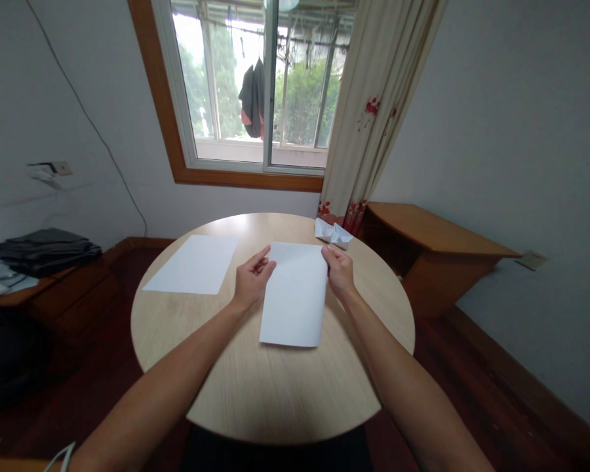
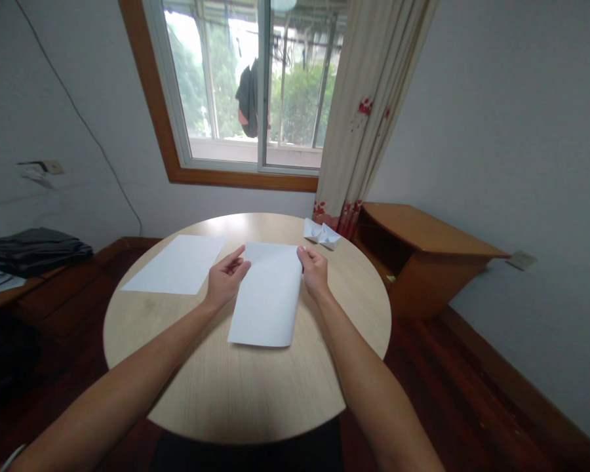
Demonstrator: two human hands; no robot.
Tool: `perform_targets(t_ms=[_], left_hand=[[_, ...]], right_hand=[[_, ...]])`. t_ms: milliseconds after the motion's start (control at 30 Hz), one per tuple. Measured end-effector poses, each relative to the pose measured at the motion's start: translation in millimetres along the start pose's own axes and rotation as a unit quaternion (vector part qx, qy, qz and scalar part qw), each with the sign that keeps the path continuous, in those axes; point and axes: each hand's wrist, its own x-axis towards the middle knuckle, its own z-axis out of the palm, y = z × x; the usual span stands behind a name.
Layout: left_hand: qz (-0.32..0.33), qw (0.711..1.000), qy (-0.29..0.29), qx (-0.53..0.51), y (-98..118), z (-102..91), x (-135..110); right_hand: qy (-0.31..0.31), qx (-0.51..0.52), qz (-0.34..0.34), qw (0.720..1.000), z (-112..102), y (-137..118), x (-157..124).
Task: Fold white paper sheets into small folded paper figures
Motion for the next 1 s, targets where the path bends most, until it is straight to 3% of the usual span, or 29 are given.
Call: perform_targets(t_ms=[267, 1000], left_hand=[[0.016, 1.000, -0.020, -0.002, -9, -2.5, 1], [-0.032, 0.999, -0.002, -0.036, 3, 0.5, 0]], right_hand=[[0.009, -0.023, 0.003, 1.000, 2, -6, -3], [0.008, -0.057, 0.002, 0.998, -2, -5, -1]])
